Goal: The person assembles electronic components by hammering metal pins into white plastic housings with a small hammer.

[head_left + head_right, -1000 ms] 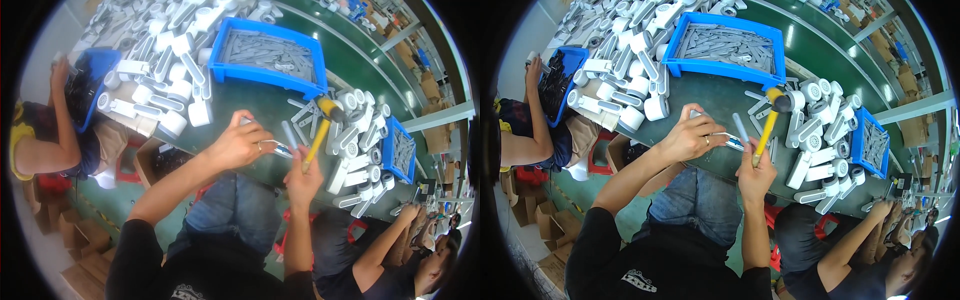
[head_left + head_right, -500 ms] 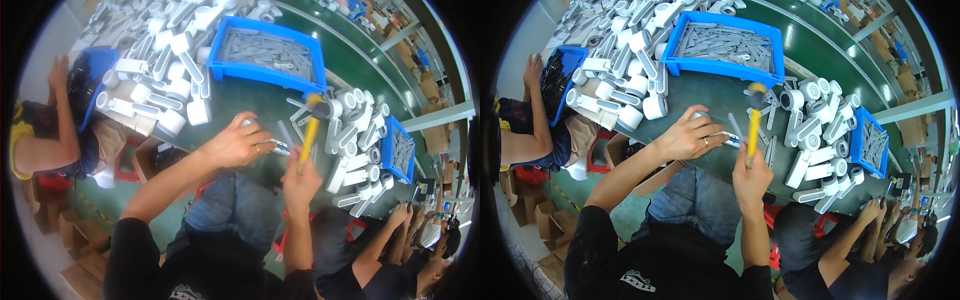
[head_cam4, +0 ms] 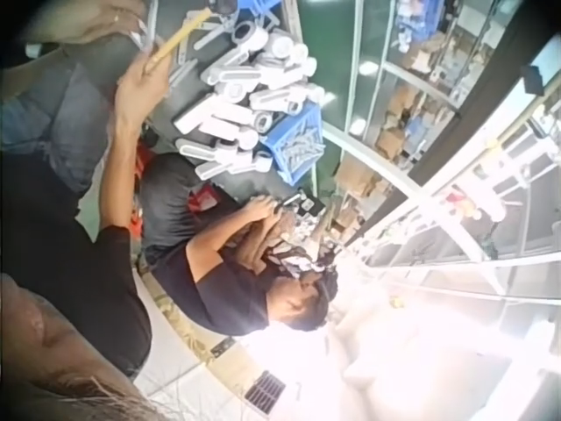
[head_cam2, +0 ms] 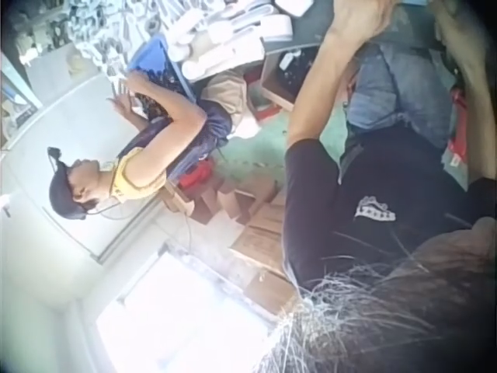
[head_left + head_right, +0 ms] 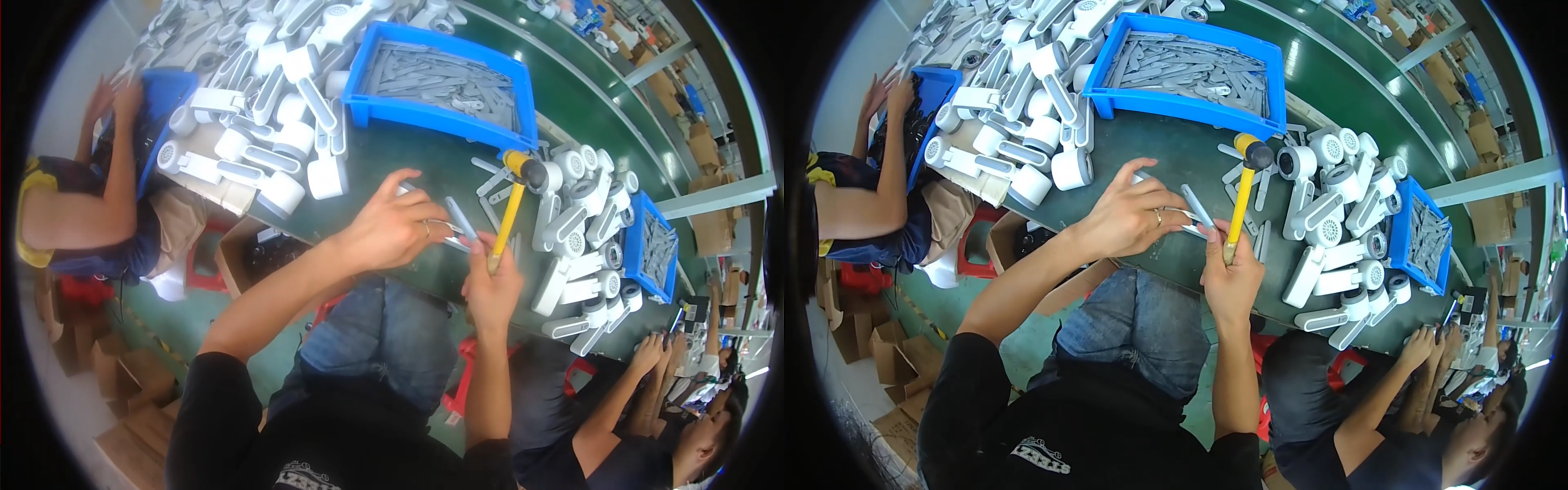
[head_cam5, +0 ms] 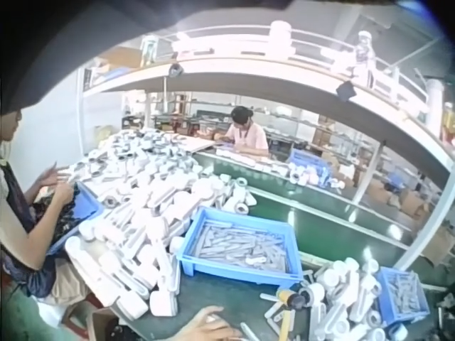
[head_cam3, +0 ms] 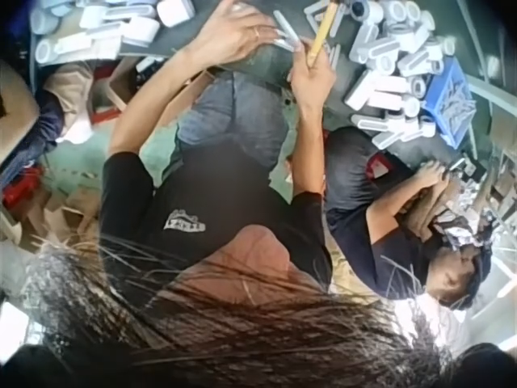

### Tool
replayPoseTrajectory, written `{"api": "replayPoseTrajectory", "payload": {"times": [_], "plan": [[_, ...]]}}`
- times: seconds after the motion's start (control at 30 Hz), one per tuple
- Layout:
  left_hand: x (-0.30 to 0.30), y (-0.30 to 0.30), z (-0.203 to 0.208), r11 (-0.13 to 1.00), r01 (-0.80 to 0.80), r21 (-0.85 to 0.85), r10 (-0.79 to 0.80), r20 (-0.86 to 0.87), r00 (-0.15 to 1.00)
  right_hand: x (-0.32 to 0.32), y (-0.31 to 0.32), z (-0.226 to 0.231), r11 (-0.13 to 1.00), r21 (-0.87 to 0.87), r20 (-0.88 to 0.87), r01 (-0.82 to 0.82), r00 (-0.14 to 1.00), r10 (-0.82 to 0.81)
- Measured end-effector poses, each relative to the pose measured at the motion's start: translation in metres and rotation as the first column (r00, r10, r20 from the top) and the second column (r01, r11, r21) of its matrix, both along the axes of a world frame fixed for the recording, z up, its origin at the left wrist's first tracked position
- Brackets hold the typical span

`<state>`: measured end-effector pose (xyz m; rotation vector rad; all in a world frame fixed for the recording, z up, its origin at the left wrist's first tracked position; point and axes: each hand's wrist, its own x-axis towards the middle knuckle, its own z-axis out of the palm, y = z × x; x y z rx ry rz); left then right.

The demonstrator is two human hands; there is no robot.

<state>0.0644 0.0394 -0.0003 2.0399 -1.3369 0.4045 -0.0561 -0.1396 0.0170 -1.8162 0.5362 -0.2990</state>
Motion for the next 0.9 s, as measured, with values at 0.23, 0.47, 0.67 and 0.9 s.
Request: {"api": "replayPoseTrajectory", "payload": {"times": [0.23,0.47,0.67,0.9], "plan": [[0.007,0.005,-0.006,0.999,0.032,0.034,-0.036,0.121,0.992,-0.007,0.007,-0.016,0.633,-0.773,0.148,0.052,0.984,0.101],[0.005,0.0,-0.001,0.998,0.062,-0.006,-0.062,0.052,0.997,-0.01,0.007,0.004,0.99,-0.103,0.141,0.098,0.986,-0.083],[0.002,-0.001,0.003,0.999,0.04,0.03,-0.041,0.047,0.998,-0.005,0.002,0.006,0.988,-0.145,0.031,0.046,0.999,-0.042],[0.003,-0.001,0.004,0.999,0.04,0.024,-0.041,0.051,0.998,0.0,-0.004,-0.001,0.99,-0.129,0.002,-0.064,0.998,0.064]]}}
